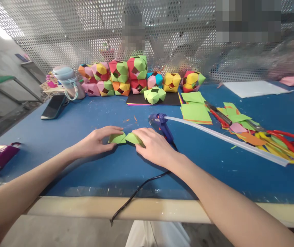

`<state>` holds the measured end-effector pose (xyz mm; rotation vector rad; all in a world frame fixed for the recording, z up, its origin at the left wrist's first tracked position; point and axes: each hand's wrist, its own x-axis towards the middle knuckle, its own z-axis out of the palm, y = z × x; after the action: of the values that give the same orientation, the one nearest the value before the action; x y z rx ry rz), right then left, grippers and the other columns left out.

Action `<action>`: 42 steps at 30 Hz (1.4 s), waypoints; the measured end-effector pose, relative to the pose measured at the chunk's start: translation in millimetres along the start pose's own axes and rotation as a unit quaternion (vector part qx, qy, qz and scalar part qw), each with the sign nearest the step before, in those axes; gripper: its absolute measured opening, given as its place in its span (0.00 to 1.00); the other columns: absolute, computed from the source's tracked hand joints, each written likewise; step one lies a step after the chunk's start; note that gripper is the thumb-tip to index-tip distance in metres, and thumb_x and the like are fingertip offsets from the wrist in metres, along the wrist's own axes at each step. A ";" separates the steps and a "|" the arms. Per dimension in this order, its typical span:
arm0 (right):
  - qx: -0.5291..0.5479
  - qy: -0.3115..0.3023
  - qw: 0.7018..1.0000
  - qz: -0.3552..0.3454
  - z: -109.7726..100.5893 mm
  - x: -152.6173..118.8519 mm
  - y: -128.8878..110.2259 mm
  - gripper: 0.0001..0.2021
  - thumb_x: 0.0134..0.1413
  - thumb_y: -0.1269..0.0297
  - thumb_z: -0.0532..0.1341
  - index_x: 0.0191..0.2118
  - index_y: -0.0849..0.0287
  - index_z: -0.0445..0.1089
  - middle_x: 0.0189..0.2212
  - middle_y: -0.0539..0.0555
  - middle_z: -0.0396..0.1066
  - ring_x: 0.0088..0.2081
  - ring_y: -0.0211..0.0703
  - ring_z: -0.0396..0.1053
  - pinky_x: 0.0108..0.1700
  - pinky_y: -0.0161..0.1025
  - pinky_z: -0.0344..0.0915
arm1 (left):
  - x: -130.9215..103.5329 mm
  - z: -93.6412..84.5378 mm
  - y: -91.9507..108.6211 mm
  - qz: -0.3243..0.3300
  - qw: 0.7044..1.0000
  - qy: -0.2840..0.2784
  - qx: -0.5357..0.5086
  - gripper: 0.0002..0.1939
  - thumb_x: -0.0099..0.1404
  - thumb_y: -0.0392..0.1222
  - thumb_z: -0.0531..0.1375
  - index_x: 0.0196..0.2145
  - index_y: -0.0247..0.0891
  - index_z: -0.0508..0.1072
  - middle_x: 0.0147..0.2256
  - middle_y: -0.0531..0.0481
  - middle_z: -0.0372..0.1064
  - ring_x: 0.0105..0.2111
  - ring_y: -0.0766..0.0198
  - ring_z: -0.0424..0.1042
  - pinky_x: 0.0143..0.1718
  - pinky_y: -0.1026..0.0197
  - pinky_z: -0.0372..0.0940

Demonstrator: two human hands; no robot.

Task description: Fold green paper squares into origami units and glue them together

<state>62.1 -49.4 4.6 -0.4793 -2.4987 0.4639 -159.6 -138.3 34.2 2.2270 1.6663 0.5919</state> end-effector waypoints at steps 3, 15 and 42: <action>0.002 0.020 1.000 -0.004 0.0 -0.8 -1.7 0.17 0.53 0.70 0.56 0.50 0.58 0.65 0.46 0.57 0.70 0.48 0.49 0.67 0.50 0.50 0.66 | -1.3 2.2 -0.4 -0.021 0.999 0.032 -0.008 0.20 0.57 0.41 0.57 0.48 0.37 0.69 0.50 0.44 0.68 0.48 0.58 0.69 0.50 0.55 0.64; -0.023 0.029 0.999 -0.001 -1.3 -2.1 -4.7 0.17 0.54 0.71 0.56 0.51 0.62 0.65 0.45 0.59 0.70 0.46 0.49 0.66 0.48 0.50 0.67 | -1.8 9.5 6.3 -0.069 0.994 0.075 -0.040 0.21 0.58 0.49 0.58 0.48 0.38 0.71 0.45 0.46 0.72 0.42 0.60 0.72 0.44 0.58 0.68; 0.007 0.057 0.998 -0.005 3.3 -1.3 -15.1 0.12 0.56 0.67 0.55 0.47 0.58 0.63 0.42 0.59 0.70 0.46 0.49 0.68 0.47 0.48 0.67 | -4.2 16.4 20.3 -0.009 0.993 0.114 0.012 0.18 0.63 0.45 0.55 0.48 0.36 0.69 0.46 0.43 0.71 0.45 0.59 0.71 0.48 0.56 0.67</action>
<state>57.7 -64.0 7.7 -0.4737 -2.3859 0.4374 -135.5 -147.9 28.8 2.2296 1.8069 0.8540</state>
